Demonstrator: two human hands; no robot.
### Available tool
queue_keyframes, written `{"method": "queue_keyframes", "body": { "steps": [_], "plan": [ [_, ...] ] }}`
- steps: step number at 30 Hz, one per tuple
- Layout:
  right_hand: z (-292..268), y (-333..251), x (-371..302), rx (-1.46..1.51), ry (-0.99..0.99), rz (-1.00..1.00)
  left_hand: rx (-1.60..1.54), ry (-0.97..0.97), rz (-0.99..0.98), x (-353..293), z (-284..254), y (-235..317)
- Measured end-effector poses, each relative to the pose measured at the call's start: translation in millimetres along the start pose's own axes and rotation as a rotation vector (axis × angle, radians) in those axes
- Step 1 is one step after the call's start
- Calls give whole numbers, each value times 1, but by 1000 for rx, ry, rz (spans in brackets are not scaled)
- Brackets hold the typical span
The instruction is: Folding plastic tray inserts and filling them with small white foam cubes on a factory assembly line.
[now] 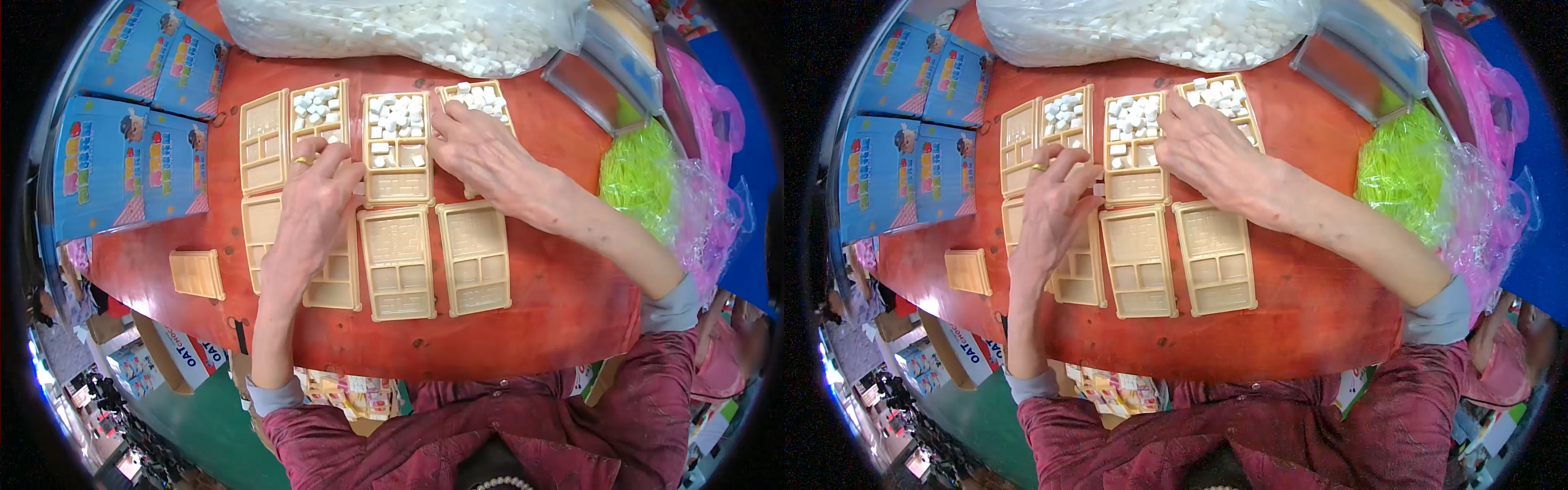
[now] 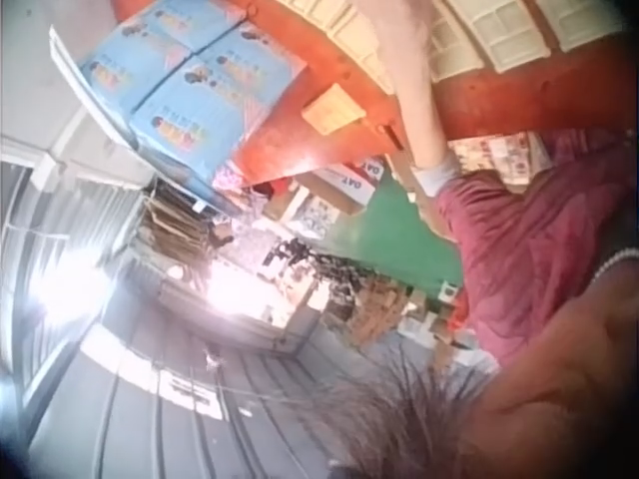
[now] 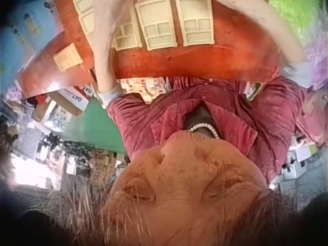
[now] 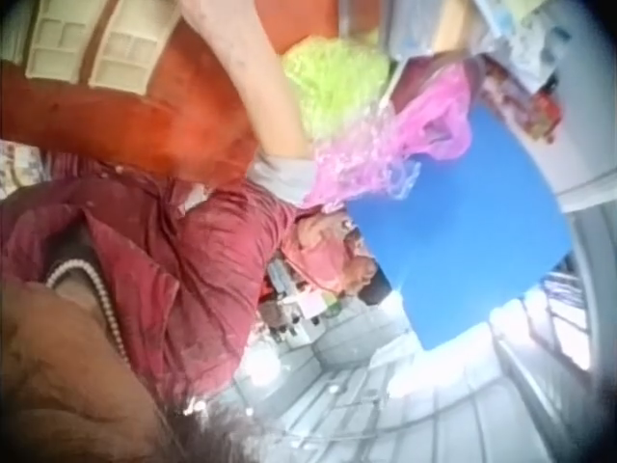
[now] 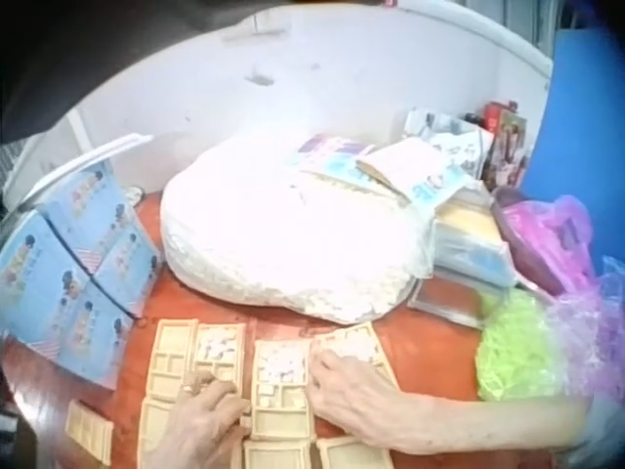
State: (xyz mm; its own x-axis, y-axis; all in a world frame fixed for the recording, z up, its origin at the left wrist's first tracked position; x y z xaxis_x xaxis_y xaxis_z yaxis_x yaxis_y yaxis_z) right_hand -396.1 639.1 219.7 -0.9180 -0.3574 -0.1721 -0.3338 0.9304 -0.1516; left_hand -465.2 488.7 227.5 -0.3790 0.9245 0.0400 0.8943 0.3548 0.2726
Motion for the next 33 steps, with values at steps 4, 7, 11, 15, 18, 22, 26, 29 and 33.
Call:
{"method": "queue_keyframes", "body": {
  "steps": [4,7,11,15,18,22,26,29,33],
  "plan": [
    [11,3,8,-71,28,27,74,-29,47,0,15,-6],
    [11,2,11,-8,8,17,61,-78,64,0,24,-10],
    [9,4,11,59,55,-10,57,-47,58,1,29,-12],
    [6,8,10,103,156,-51,13,0,30,4,25,-11],
    [8,15,15,127,167,-28,-82,107,-5,1,6,-11],
    [-13,16,33,201,270,-72,-132,209,-106,2,-18,-46],
    [-38,8,82,324,547,-179,-66,246,-165,18,-22,-87],
    [-27,6,122,391,349,-73,16,221,-129,23,-13,-97],
    [-13,10,131,406,299,-19,-174,194,-207,21,-9,-97]
  ]
}}
Point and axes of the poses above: each hand's wrist, its own x-axis towards the middle knuckle, its own z-axis out of the palm, y = z × x, the point moved 5 cm from there along x, towards the middle knuckle, and after that the axes turned 13 degrees about -y, right-handed, at the moved point
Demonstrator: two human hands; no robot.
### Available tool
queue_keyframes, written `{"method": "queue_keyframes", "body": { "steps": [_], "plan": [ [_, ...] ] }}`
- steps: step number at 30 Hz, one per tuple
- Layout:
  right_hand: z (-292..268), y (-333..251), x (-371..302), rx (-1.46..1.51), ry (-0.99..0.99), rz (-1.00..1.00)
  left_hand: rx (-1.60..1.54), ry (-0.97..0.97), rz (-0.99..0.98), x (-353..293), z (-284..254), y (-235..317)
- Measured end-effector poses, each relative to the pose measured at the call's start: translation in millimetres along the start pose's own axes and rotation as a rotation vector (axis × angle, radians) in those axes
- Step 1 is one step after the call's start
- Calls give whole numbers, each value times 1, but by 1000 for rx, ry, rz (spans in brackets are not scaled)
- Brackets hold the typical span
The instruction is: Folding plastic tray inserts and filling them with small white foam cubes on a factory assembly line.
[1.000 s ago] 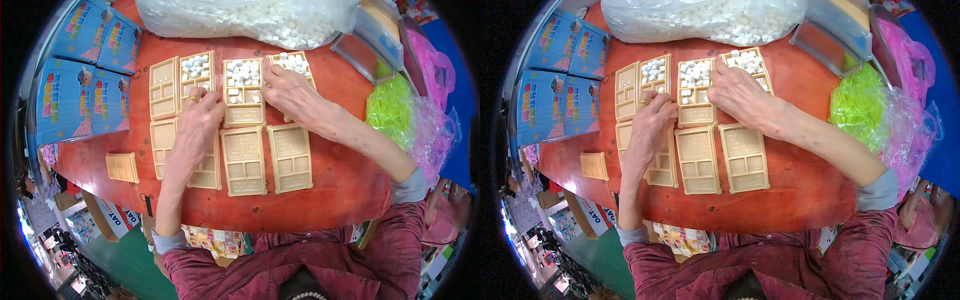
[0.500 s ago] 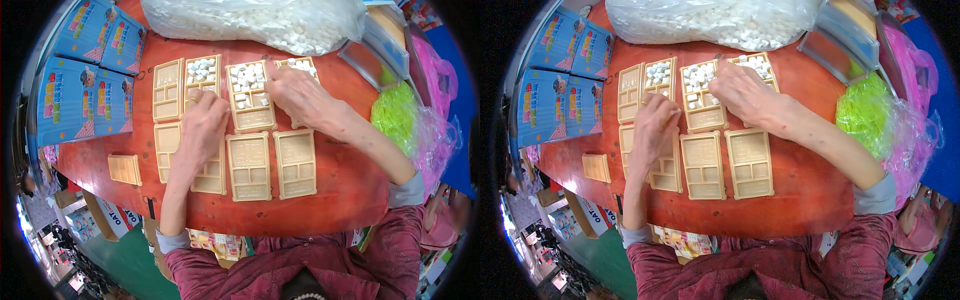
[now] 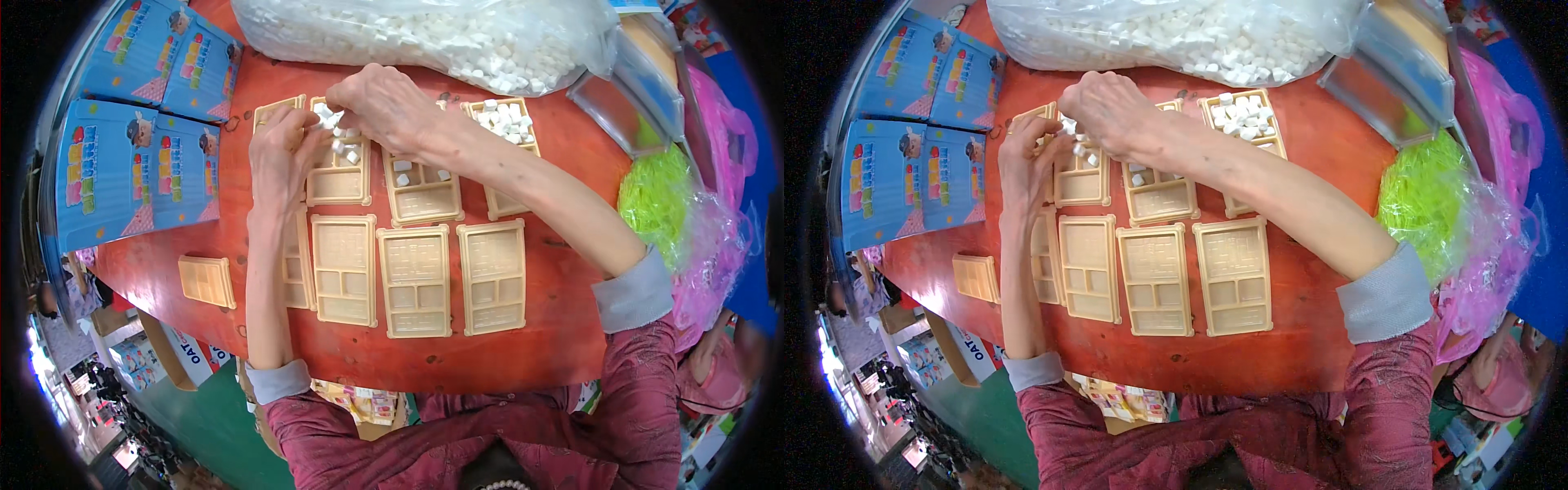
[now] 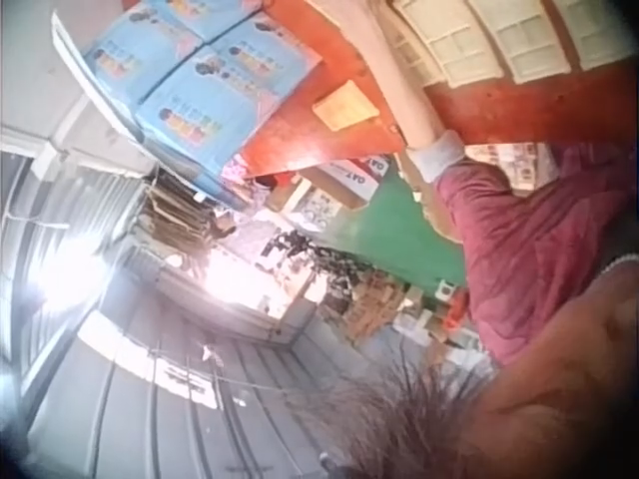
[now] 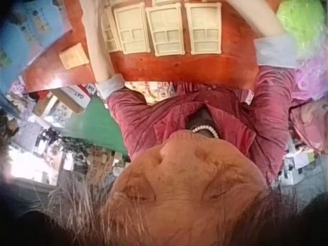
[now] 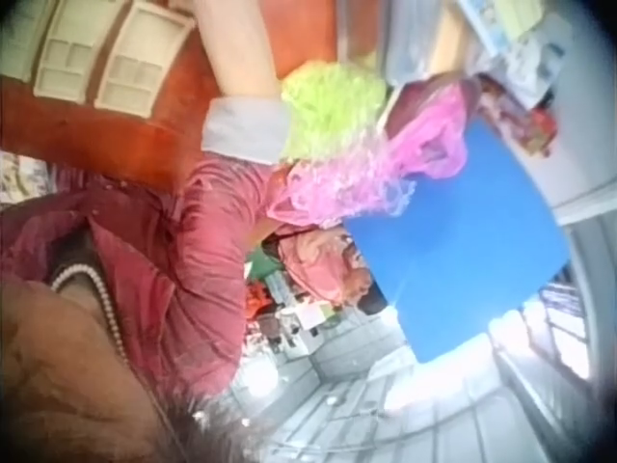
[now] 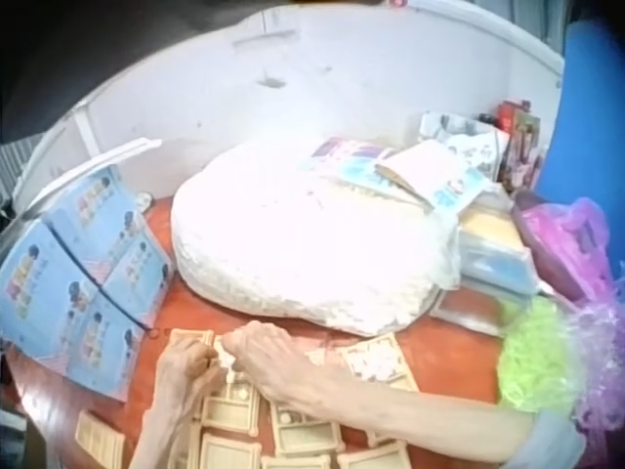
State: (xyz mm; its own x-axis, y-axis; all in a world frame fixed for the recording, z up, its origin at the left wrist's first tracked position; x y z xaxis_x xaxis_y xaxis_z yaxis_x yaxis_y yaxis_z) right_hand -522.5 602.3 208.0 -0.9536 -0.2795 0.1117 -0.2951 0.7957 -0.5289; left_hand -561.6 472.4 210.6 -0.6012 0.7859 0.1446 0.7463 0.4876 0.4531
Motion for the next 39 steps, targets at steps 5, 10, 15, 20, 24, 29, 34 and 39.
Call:
{"method": "queue_keyframes", "body": {
  "steps": [5,10,15,20,24,29,34,39],
  "plan": [
    [6,-1,-1,5,15,-20,-31,17,31,-6,2,1],
    [15,3,-3,-108,-36,16,82,9,123,-10,7,13],
    [7,-19,-20,-66,133,-152,123,59,146,-15,0,14],
    [29,-29,-26,-111,-152,-92,105,93,139,-17,1,12],
    [38,-32,-25,-204,-96,-108,111,7,146,-16,7,14],
    [38,-40,-23,-266,-64,-98,125,-6,136,-17,9,9],
    [33,-42,-21,-168,-70,-163,126,24,119,-16,7,12],
    [14,-8,-11,151,101,-27,165,16,134,-16,9,14]
  ]
}}
Point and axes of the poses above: each hand's wrist, its own x-axis towards the middle knuckle, its own z-axis out of the palm, y = z × x, the point moved 5 cm from there along x, towards the middle knuckle, and after that the axes turned 13 degrees about -y, right-handed, at the moved point
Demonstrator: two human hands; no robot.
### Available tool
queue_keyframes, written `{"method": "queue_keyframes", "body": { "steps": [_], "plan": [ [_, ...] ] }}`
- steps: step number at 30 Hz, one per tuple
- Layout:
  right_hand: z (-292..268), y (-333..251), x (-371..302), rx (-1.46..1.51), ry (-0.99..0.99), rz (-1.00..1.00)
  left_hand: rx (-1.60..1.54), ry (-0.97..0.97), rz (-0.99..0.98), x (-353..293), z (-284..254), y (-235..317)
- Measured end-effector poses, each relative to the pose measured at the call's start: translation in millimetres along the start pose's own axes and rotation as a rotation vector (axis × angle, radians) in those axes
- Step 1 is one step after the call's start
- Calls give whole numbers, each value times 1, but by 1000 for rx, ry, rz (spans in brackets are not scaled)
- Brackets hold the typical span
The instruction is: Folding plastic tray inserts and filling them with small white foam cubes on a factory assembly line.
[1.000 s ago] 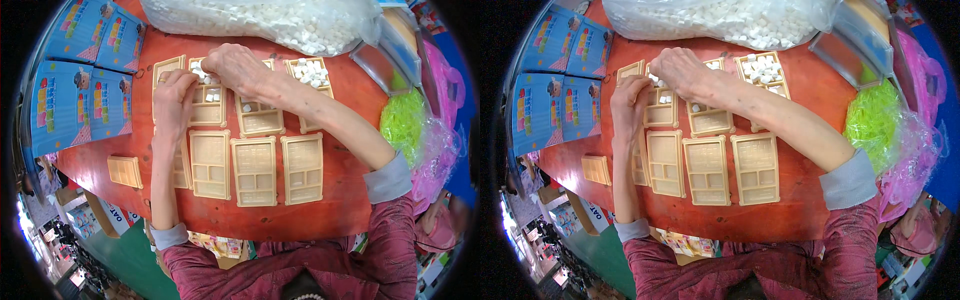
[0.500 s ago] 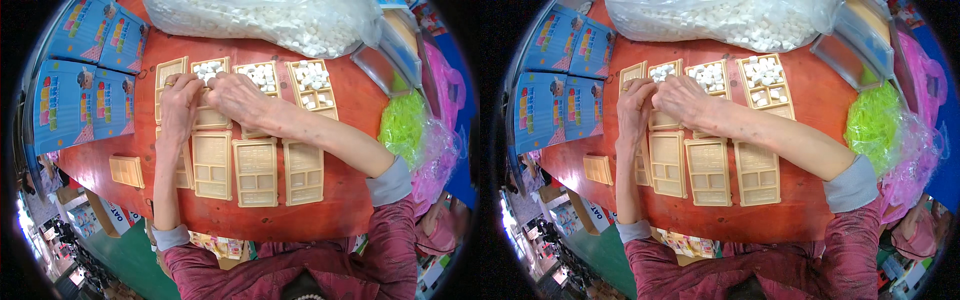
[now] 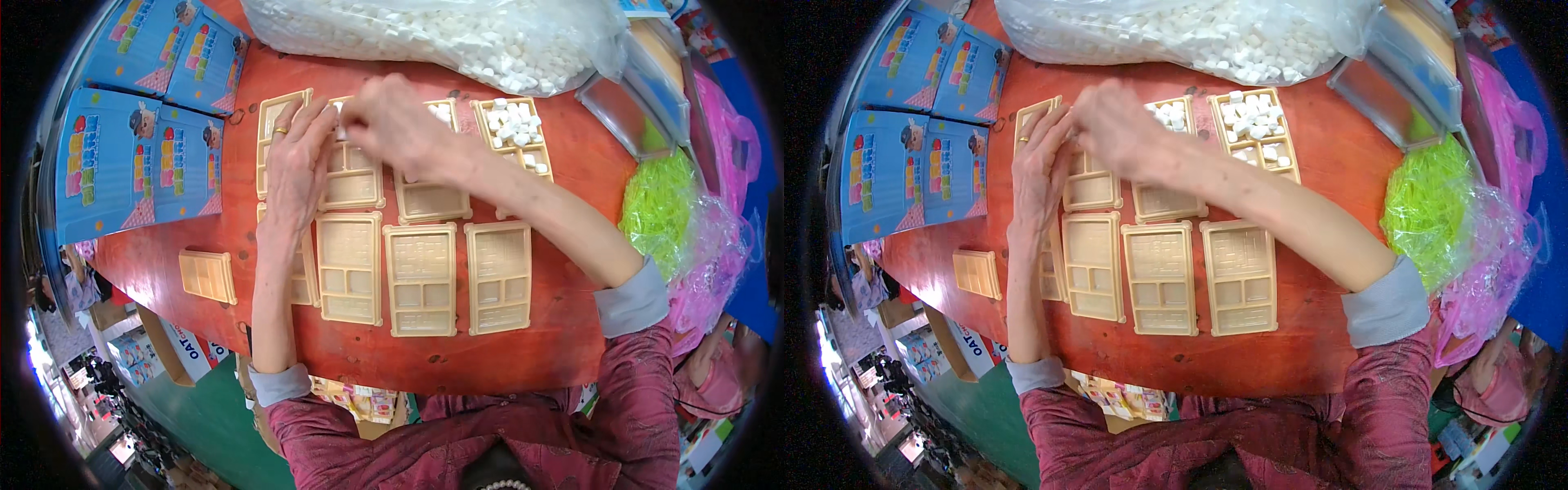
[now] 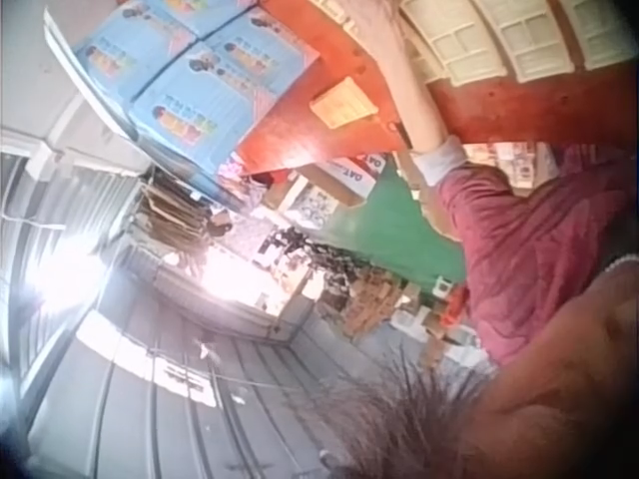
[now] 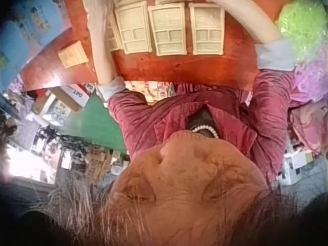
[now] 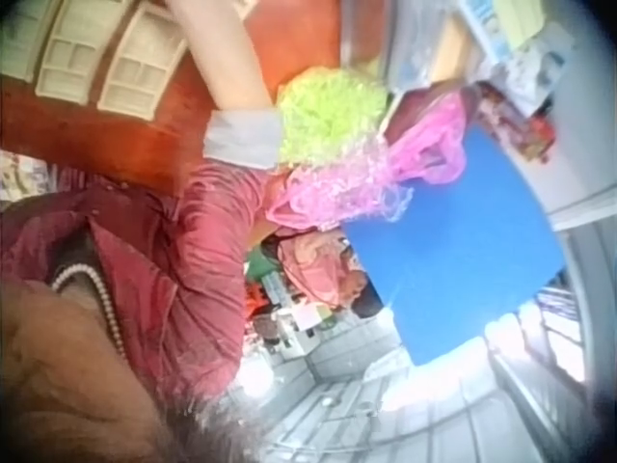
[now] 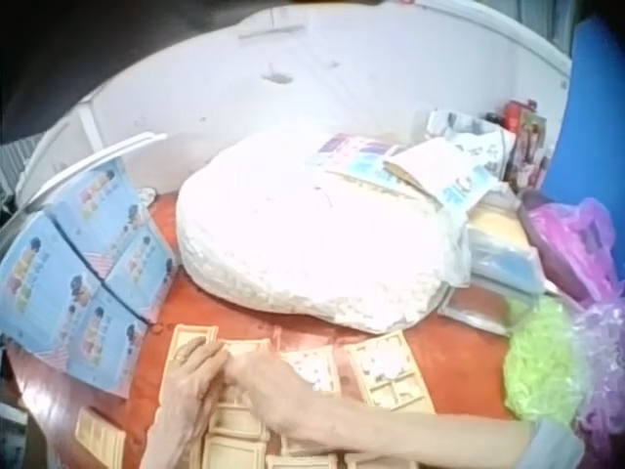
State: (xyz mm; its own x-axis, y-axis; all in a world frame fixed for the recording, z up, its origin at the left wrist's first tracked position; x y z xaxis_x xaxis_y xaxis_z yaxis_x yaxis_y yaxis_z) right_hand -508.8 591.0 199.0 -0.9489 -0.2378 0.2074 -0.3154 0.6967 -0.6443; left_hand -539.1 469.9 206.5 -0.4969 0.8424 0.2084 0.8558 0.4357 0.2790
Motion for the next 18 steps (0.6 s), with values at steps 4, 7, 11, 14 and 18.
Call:
{"method": "queue_keyframes", "body": {
  "steps": [4,7,11,14,18],
  "plan": [
    [-31,26,10,181,136,153,39,-55,25,2,7,6],
    [-19,35,14,291,78,205,121,-88,4,0,9,8],
    [-6,35,16,198,91,209,144,-54,-11,-1,9,3],
    [-3,30,17,44,124,140,103,-54,-43,-3,10,0],
    [-1,22,16,-125,112,107,144,-68,-63,-6,14,-1]
  ]
}}
Point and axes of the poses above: each hand's wrist, its own x-axis towards the middle knuckle, its own z-axis out of the palm, y = z × x, the point moved 5 cm from there along x, towards the middle knuckle, and after that the axes turned 13 degrees about -y, right-handed, at the moved point
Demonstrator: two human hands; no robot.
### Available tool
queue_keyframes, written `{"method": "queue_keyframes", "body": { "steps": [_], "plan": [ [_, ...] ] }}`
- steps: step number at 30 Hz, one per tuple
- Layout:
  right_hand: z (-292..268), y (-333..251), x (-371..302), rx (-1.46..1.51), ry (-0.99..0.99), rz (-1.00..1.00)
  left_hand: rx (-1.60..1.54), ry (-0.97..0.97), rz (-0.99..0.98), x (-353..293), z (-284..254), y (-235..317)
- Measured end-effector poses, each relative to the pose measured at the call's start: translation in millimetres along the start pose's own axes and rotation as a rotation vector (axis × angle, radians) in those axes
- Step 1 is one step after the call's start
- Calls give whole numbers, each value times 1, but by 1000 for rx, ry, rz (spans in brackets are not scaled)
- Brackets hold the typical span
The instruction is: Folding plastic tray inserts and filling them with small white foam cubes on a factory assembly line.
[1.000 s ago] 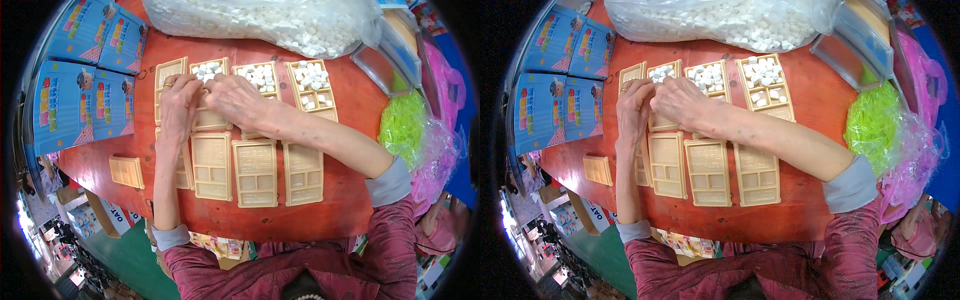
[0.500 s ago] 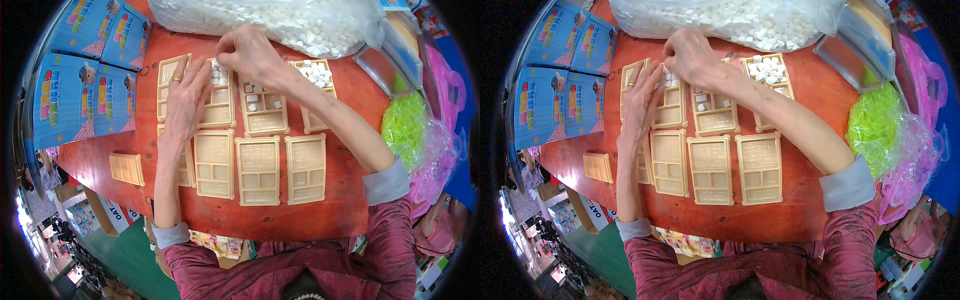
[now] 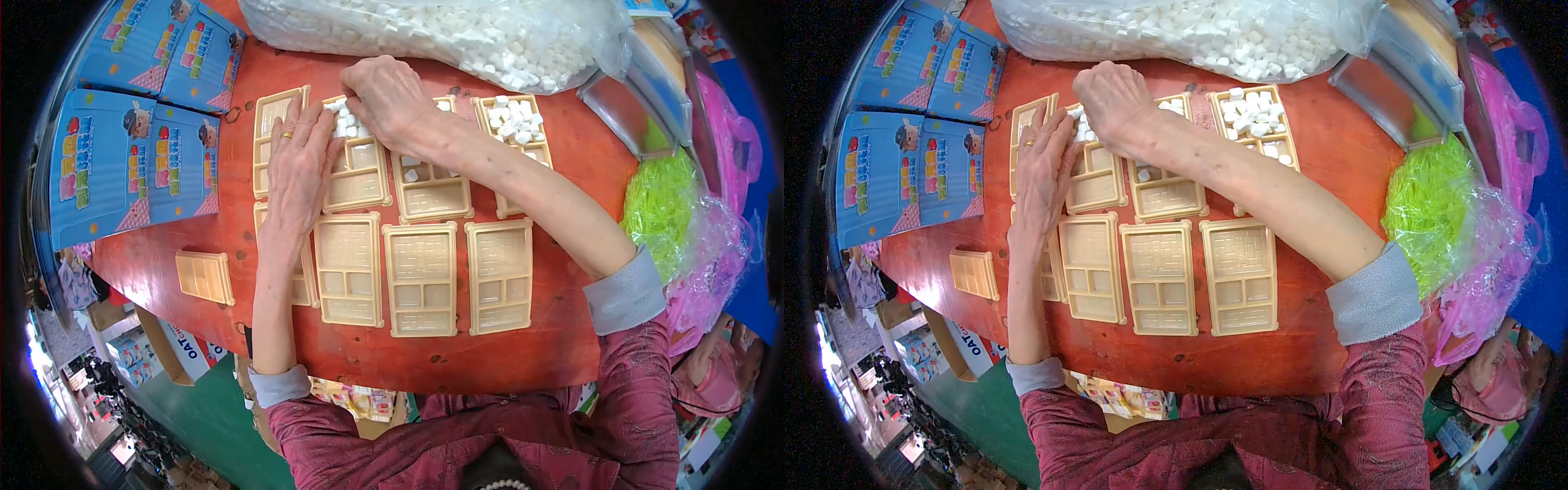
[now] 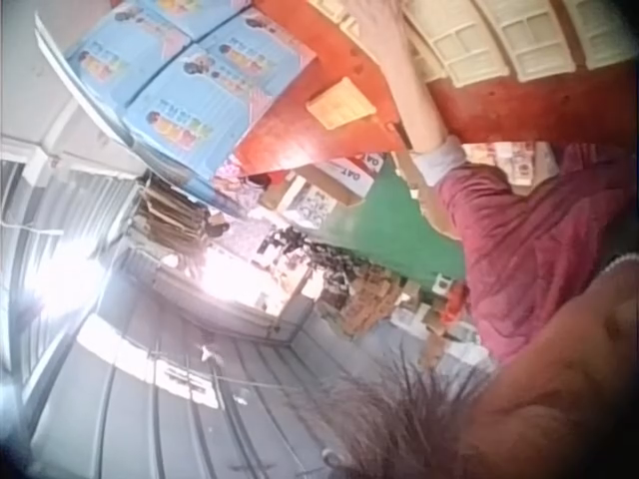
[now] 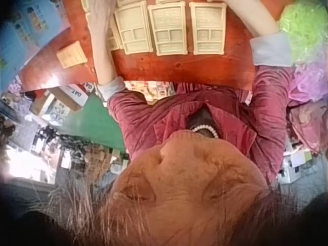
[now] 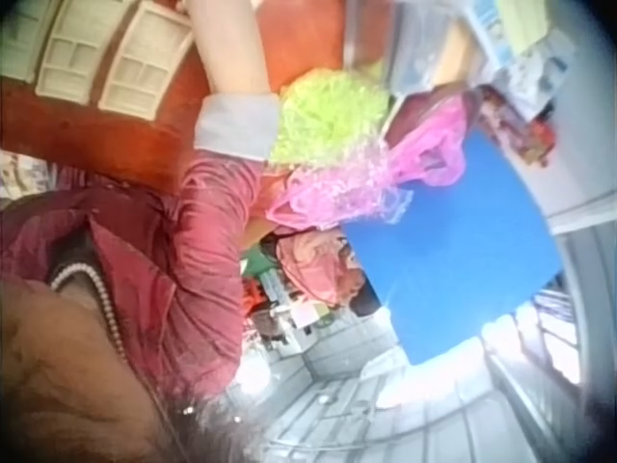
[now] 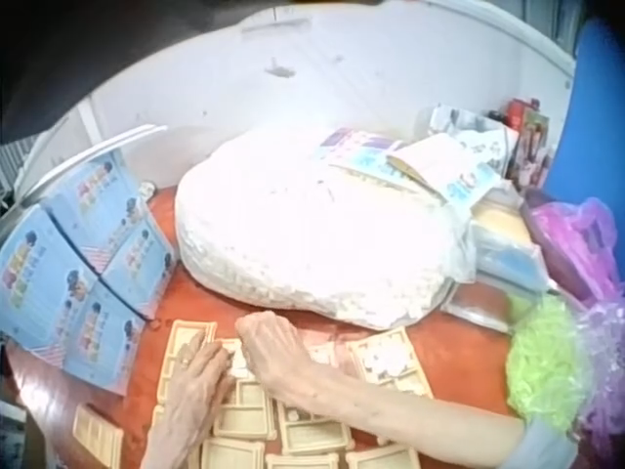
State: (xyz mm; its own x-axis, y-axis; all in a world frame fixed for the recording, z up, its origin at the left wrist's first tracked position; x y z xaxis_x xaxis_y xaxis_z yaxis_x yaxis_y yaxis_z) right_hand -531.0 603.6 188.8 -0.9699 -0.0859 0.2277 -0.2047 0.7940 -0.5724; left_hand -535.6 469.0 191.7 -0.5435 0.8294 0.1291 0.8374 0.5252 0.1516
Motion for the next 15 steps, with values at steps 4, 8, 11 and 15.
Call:
{"method": "queue_keyframes", "body": {
  "steps": [4,8,11,15],
  "plan": [
    [-5,-3,-3,6,-42,39,22,-3,-14,-3,1,3],
    [-11,-5,-9,30,13,-16,-54,-51,-22,-5,1,6],
    [-7,-8,-12,-9,-6,-97,-50,-169,-28,-2,7,8],
    [-3,-10,-12,-58,-7,-95,-117,-163,-35,-1,7,8]
  ]
}}
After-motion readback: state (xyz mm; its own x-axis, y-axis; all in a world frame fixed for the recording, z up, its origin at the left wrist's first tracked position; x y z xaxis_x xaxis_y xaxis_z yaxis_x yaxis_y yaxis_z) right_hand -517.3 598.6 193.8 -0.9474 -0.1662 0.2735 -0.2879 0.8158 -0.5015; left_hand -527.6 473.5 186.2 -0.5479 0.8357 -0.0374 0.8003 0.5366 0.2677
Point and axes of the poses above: each hand's wrist, its own x-axis towards the middle knuckle, its own z-axis out of the palm, y = z × x, the point moved 5 cm from there along x, towards the middle knuckle, and after that the axes turned 13 degrees about -y, right-handed, at the moved point
